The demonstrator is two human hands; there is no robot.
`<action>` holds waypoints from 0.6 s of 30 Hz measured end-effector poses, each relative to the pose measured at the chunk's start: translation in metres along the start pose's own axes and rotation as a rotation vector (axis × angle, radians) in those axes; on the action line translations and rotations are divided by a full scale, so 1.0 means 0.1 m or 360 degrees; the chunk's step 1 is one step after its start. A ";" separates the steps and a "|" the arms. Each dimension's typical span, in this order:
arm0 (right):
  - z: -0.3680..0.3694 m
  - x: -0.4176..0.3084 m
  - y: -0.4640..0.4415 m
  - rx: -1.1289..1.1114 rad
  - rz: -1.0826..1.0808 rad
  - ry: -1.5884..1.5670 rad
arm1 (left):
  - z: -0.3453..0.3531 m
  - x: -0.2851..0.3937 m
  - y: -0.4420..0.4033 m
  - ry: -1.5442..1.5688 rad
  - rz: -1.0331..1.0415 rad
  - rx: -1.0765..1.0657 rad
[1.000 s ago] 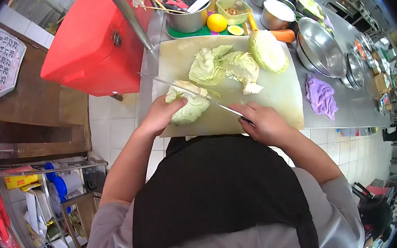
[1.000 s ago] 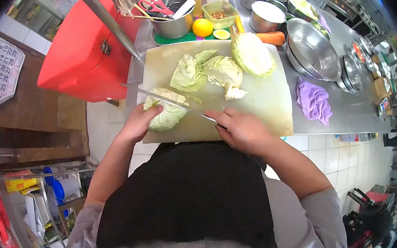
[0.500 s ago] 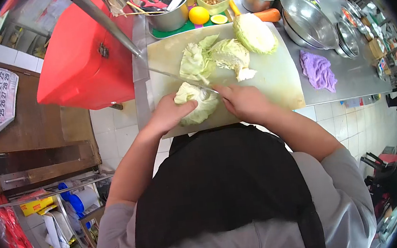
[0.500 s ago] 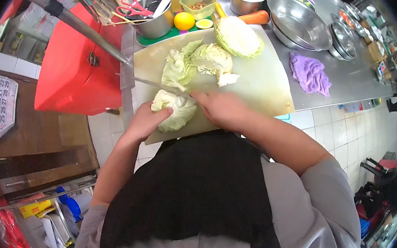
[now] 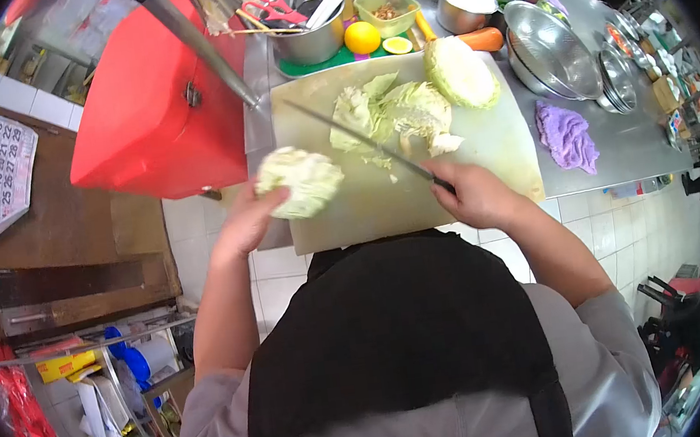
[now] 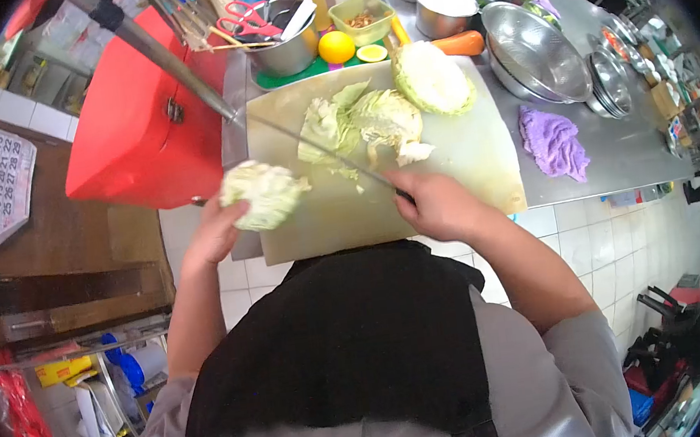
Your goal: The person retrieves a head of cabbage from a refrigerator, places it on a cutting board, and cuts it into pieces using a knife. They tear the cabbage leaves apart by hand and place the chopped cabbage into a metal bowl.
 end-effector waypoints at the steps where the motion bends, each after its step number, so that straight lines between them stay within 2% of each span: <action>1: 0.02 0.04 0.08 -0.0031 0.0000 0.0005 | -0.11 0.05 -0.01 0.0113 0.0071 0.0080; 2: 0.04 0.12 0.17 -0.0063 0.0000 0.0010 | -0.22 0.10 -0.02 0.0229 0.0141 0.0161; 4: 0.01 0.14 0.34 -0.0154 0.0085 -0.0038 | -0.36 0.25 -0.07 0.0104 0.0082 0.0330; 7: -0.12 0.14 0.60 0.0020 0.0252 -0.0268 | -0.38 0.44 -0.40 -0.0104 -0.0041 0.0395; 8: -0.14 0.17 0.68 0.0215 0.0186 -0.0311 | -0.38 0.49 -0.54 -0.0169 -0.0085 0.0407; 10: -0.25 0.21 0.82 0.0255 0.0342 -0.0337 | -0.35 0.54 -0.94 -0.0257 0.0099 0.0341; 11: -0.30 0.25 0.90 0.0271 0.0421 -0.0350 | -0.36 0.49 -1.14 -0.0328 0.0051 0.0343; 12: -0.35 0.26 0.97 0.0348 0.0304 -0.0346 | -0.37 0.45 -1.35 -0.0398 0.0008 0.0342; 16: -0.47 0.25 1.31 0.0163 0.0433 -0.0457 | -0.12 0.43 -1.60 -0.0830 -0.0298 0.0121; 18: -0.43 0.24 1.40 0.0070 0.0486 -0.0459 | -0.13 0.43 -1.66 -0.0841 -0.0349 0.0104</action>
Point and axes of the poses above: each hand's wrist, its own y-axis away from the middle knuckle, its own z-axis out of the palm, x = y × z, the point moved 6 cm from there along -y, towards the middle knuckle, and after that the axes turned 5 degrees about -x, right-handed, at the moved point
